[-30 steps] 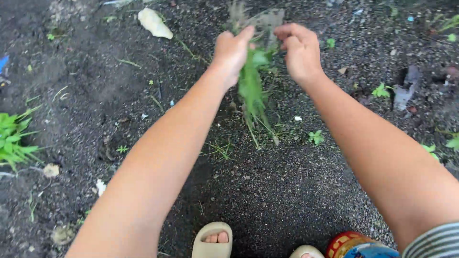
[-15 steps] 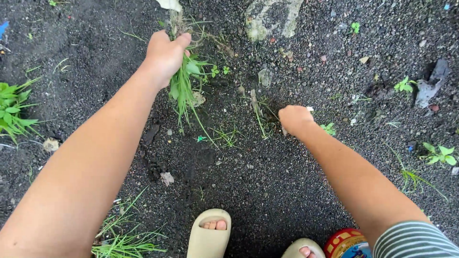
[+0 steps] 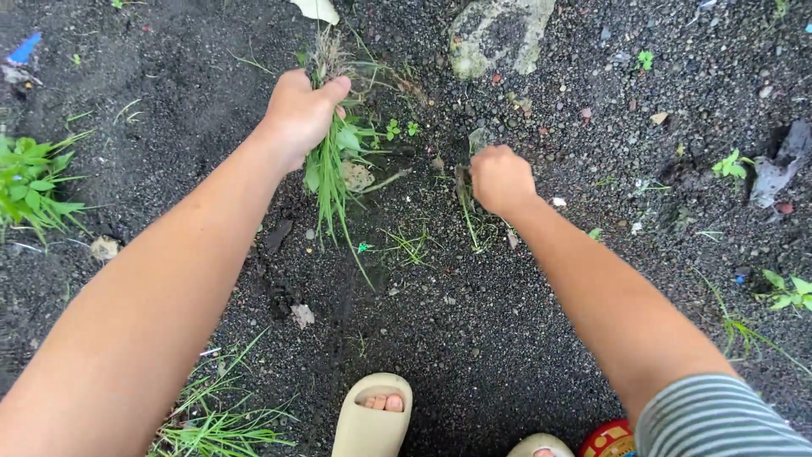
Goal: Pulling weeds from the ground by hand in an outdoor dirt area.
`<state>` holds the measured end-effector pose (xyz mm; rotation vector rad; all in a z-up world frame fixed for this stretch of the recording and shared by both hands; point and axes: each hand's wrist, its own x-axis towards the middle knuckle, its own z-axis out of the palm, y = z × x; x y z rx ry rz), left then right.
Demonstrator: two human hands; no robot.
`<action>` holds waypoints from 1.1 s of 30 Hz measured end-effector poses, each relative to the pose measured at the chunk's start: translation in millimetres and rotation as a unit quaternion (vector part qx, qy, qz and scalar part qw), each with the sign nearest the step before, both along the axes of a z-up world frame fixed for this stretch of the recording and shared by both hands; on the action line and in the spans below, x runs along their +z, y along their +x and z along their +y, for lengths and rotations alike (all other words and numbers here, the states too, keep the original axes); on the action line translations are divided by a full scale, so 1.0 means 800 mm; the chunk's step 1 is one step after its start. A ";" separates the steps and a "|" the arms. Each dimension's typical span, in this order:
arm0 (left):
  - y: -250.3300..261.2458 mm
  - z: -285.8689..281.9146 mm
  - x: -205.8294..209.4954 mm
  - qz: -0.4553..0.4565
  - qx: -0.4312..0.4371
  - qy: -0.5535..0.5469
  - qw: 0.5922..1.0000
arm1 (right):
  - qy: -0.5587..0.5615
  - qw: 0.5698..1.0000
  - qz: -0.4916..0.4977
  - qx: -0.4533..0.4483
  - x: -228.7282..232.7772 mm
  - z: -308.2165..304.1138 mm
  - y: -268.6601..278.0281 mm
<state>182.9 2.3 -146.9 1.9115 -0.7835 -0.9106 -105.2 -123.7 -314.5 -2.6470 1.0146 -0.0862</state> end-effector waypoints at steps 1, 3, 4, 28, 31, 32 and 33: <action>0.001 0.005 0.003 0.000 0.006 0.012 1.000 | -0.067 0.995 0.046 0.054 -0.008 0.009 0.007; 0.001 0.016 0.007 0.001 0.015 0.026 1.000 | -0.132 0.981 0.091 0.110 -0.032 0.021 0.015; 0.003 0.023 0.009 0.005 0.023 0.026 0.999 | -0.138 0.976 0.135 0.105 -0.048 0.022 0.020; 0.004 0.043 0.032 0.013 0.033 0.051 0.998 | 0.313 0.943 0.073 -0.091 -0.025 -0.054 -0.002; 0.002 0.034 0.028 0.009 0.024 0.042 0.999 | 0.427 0.891 0.005 -0.156 0.013 -0.046 -0.001; 0.001 0.033 0.024 0.005 0.020 0.040 0.999 | 0.421 0.895 0.012 -0.148 0.026 -0.038 0.001; -0.003 0.033 0.023 0.007 0.018 0.041 0.999 | 0.421 0.894 0.014 -0.150 0.018 -0.033 -0.001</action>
